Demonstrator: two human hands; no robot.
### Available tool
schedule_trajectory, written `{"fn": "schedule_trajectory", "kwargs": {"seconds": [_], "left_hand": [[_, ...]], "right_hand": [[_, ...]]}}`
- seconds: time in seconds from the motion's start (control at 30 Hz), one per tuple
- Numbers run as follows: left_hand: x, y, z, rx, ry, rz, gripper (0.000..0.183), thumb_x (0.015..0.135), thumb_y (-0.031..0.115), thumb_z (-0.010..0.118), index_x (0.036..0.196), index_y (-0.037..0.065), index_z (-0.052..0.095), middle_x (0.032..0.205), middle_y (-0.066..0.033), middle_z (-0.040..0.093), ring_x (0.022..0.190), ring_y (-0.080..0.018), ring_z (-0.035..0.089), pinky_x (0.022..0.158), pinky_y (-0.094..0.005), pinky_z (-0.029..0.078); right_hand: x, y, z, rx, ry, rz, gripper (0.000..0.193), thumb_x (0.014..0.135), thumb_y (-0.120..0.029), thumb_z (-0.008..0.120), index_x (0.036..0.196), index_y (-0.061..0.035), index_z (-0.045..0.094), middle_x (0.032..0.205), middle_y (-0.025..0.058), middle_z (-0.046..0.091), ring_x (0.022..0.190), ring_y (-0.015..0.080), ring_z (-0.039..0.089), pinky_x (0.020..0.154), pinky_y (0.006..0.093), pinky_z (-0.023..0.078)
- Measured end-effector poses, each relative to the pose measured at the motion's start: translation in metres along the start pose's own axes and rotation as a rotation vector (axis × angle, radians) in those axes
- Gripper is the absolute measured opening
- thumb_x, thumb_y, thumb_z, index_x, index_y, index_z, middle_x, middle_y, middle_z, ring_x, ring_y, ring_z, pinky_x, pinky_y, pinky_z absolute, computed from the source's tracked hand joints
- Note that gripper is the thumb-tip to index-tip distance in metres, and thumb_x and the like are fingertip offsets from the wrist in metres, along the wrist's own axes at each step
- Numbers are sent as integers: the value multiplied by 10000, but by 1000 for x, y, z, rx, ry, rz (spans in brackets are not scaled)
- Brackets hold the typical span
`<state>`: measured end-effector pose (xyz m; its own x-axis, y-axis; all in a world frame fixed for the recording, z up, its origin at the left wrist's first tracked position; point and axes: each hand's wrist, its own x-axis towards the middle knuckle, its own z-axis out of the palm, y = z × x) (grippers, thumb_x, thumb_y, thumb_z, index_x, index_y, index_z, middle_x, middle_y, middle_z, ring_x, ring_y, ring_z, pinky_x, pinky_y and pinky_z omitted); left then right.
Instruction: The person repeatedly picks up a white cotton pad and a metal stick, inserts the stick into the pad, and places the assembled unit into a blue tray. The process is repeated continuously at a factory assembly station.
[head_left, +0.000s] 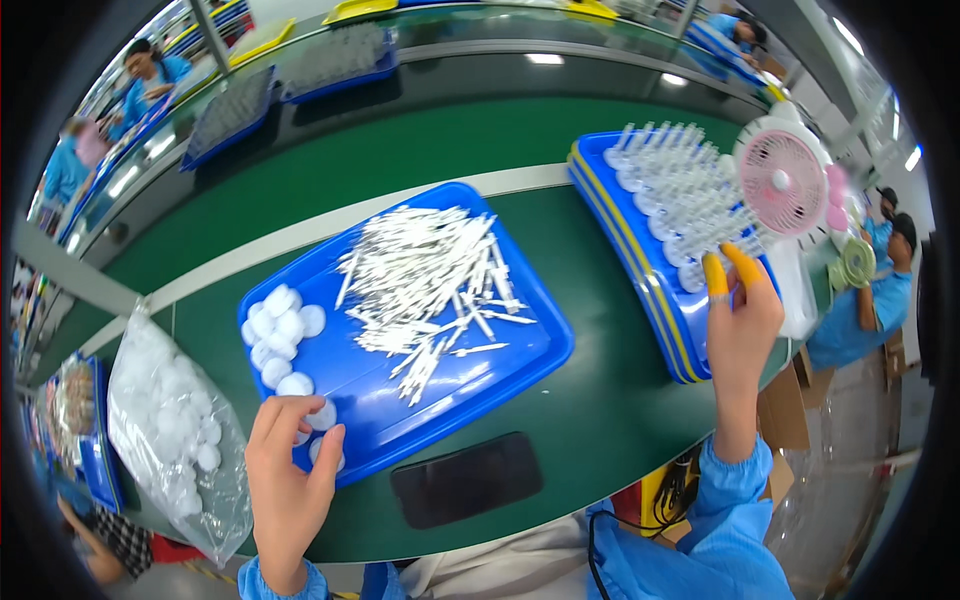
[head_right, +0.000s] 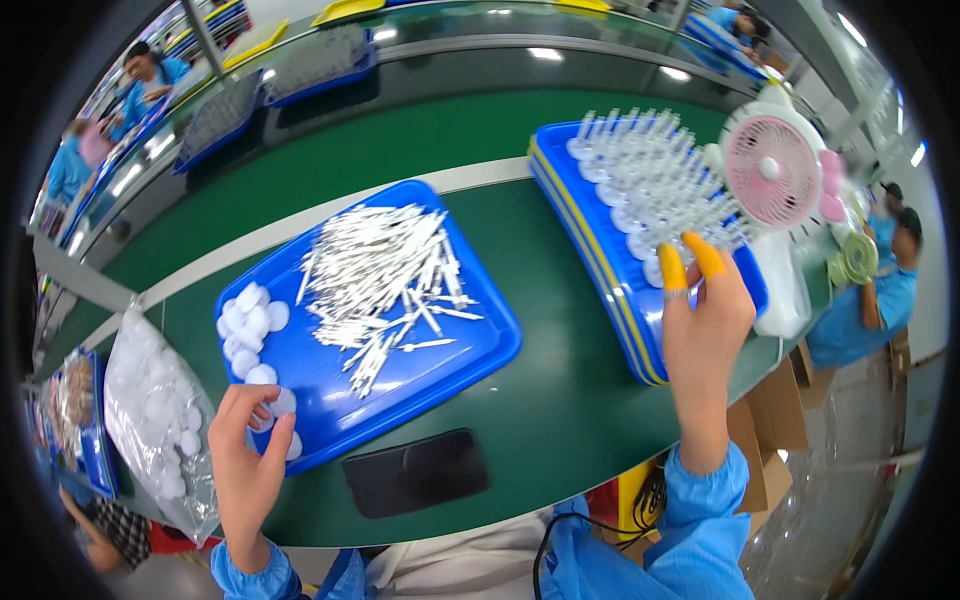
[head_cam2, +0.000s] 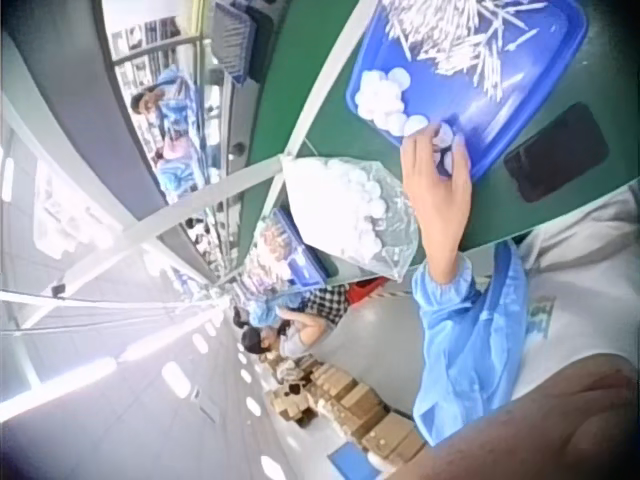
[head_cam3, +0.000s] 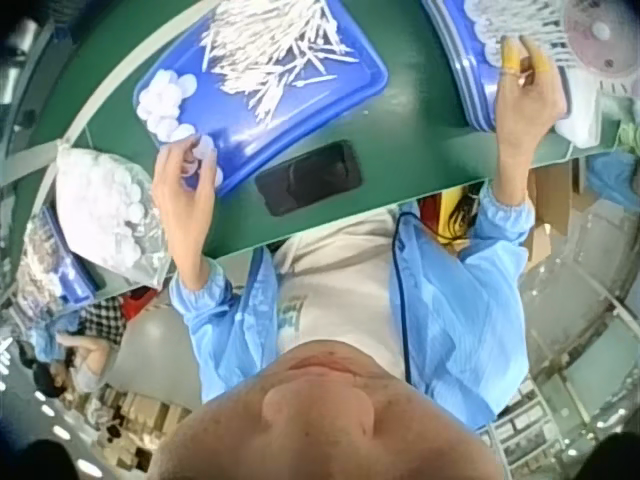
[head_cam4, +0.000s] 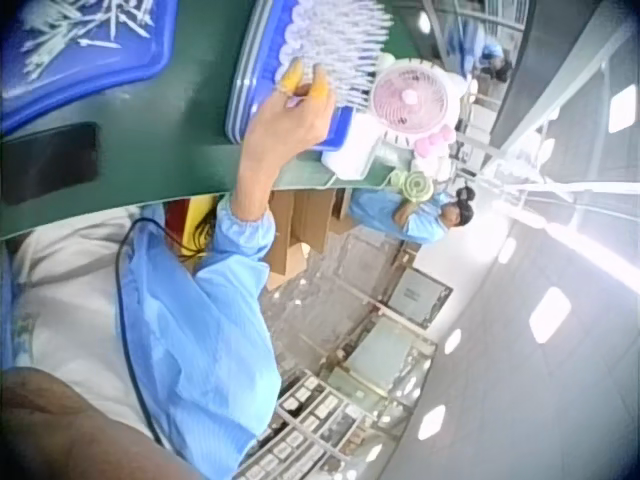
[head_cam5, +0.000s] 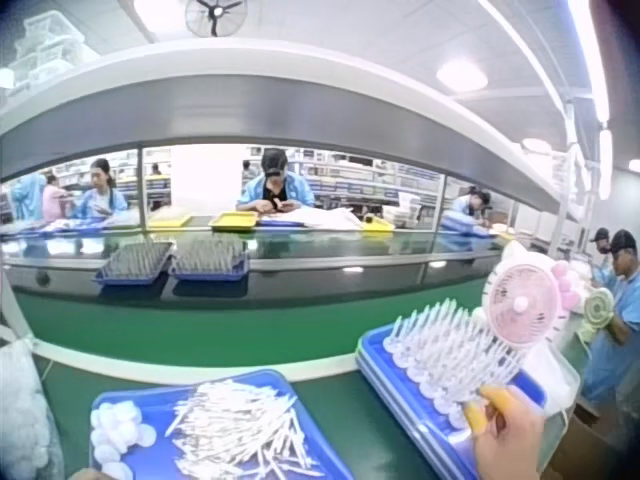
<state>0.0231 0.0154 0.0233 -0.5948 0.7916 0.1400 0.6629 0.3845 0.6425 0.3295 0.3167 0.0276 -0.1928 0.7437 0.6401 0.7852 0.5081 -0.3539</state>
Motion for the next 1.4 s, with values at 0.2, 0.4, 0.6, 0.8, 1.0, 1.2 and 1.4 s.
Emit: {"fn": "schedule_trajectory", "kwargs": {"seconds": [0.2, 0.4, 0.6, 0.8, 1.0, 1.2, 1.4], "left_hand": [[-8, -5, -9, 255, -110, -1, 274, 845, 48, 827, 1063, -44, 688, 1050, -167, 632, 991, -376, 605, 846, -447, 502], [-4, -8, -12, 242, -167, 52, 281, 820, 84, 852, 1022, -16, 684, 1031, -155, 637, 993, -368, 603, 873, -451, 499], [-2, -10, -3, 243, -20, 67, 264, 840, 114, 851, 1018, 12, 685, 1022, -141, 649, 997, -343, 597, 878, -443, 482], [13, -8, 1, 227, -129, 88, 241, 870, 79, 838, 1059, -2, 713, 816, -110, 604, 778, -283, 603, 739, -395, 480], [35, 7, 14, -145, -54, 138, 168, 936, 48, 806, 1093, 1, 768, 814, -81, 626, 633, -145, 637, 559, -310, 474], [23, 6, 31, -852, -219, -193, 191, 1019, 46, 737, 1190, -38, 751, 983, -76, 745, 832, -116, 748, 726, -253, 591], [19, 11, 44, -909, -169, -246, 183, 1041, -43, 655, 1219, -79, 677, 1139, -174, 778, 993, -205, 782, 882, -300, 659]], "right_hand": [[-36, -82, 34, 436, -677, -567, 210, 758, 33, 773, 965, 0, 784, 974, 115, 653, 966, 307, 591, 850, 416, 471], [-46, -122, 74, 419, -693, -693, 140, 743, 55, 744, 878, 18, 743, 942, 110, 605, 974, 302, 572, 842, 418, 463], [-48, -123, 69, 467, -780, -629, 181, 757, 61, 737, 936, 33, 727, 941, 133, 638, 969, 336, 583, 855, 443, 475], [-51, -139, 47, 703, -902, -415, 210, 852, 32, 760, 1059, 53, 731, 917, 173, 664, 887, 376, 609, 813, 472, 501], [-52, -153, 38, 871, -926, -467, 399, 826, 76, 747, 1224, 68, 726, 960, 170, 658, 834, 344, 597, 732, 420, 504], [-57, -147, 44, 965, -855, -465, 562, 688, 134, 703, 1247, 79, 719, 981, 162, 646, 856, 341, 600, 710, 412, 510], [-68, -153, 48, 955, -839, -486, 470, 642, 103, 736, 1112, 105, 745, 1015, 165, 631, 887, 353, 603, 755, 438, 514]]}}
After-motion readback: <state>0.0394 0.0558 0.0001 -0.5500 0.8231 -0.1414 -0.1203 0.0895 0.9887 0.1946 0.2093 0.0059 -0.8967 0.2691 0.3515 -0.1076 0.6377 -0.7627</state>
